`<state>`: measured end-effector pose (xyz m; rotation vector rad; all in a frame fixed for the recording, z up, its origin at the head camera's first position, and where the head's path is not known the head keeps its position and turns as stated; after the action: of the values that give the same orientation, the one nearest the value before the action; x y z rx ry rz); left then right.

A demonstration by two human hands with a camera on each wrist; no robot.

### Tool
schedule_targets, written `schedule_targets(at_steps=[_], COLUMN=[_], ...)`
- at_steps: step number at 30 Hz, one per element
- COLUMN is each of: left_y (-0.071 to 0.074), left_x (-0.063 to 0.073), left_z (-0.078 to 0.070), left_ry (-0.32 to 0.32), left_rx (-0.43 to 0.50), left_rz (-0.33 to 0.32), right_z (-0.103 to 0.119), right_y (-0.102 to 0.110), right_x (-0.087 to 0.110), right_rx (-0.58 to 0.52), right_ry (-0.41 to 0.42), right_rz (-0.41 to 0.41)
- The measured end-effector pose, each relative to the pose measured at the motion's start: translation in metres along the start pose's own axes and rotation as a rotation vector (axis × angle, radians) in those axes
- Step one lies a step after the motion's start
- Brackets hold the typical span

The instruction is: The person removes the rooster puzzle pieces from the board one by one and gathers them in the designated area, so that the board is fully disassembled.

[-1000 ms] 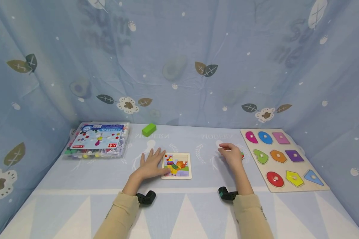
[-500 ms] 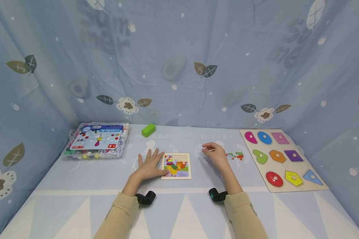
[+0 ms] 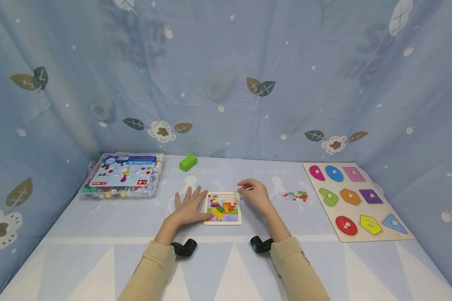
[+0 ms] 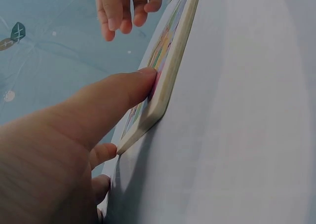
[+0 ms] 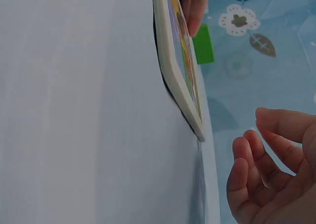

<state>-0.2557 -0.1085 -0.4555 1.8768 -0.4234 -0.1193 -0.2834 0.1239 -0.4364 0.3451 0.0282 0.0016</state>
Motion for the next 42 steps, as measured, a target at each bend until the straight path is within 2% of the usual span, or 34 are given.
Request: schedule_targets(at_steps=[7,22,27,31,37,42], left_y=[0.001,0.001,0.001,0.001,0.002,0.002], left_x=[0.0,0.0,0.0,0.0,0.001,0.002], left_z=[-0.001,-0.001,-0.001,-0.001,-0.001,-0.001], left_ry=[0.0,0.0,-0.004,-0.008,-0.014,-0.012], left_rx=[0.0,-0.001,-0.001,-0.004,-0.003,-0.012], left_rz=[-0.002,-0.006,-0.009,-0.008,-0.008,0.001], right_z=[0.005,0.009,0.01,0.011,0.013,0.016], right_y=[-0.013,-0.037,-0.042,-0.047,-0.052,-0.054], right_x=[0.0,-0.001,-0.001,-0.002,0.0,0.001], right_rx=[0.005,0.107,0.197,0.285,0.327,0.314], right_ry=[0.021,0.031,0.022,0.052,0.091,0.082], right_rz=[0.05,0.212,0.275,0.315,0.323,0.304])
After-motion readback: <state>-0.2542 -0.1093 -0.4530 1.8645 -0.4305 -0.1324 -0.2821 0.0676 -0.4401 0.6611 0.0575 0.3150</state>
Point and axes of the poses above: each hand's wrist, its own x-axis away from the middle knuckle, its own y-axis out of the back of the hand, z = x × y, the point moved 1 cm from there along -x, towards the middle knuckle, and after that the axes turned 11 degrees about -x, right-handed, at the moved point
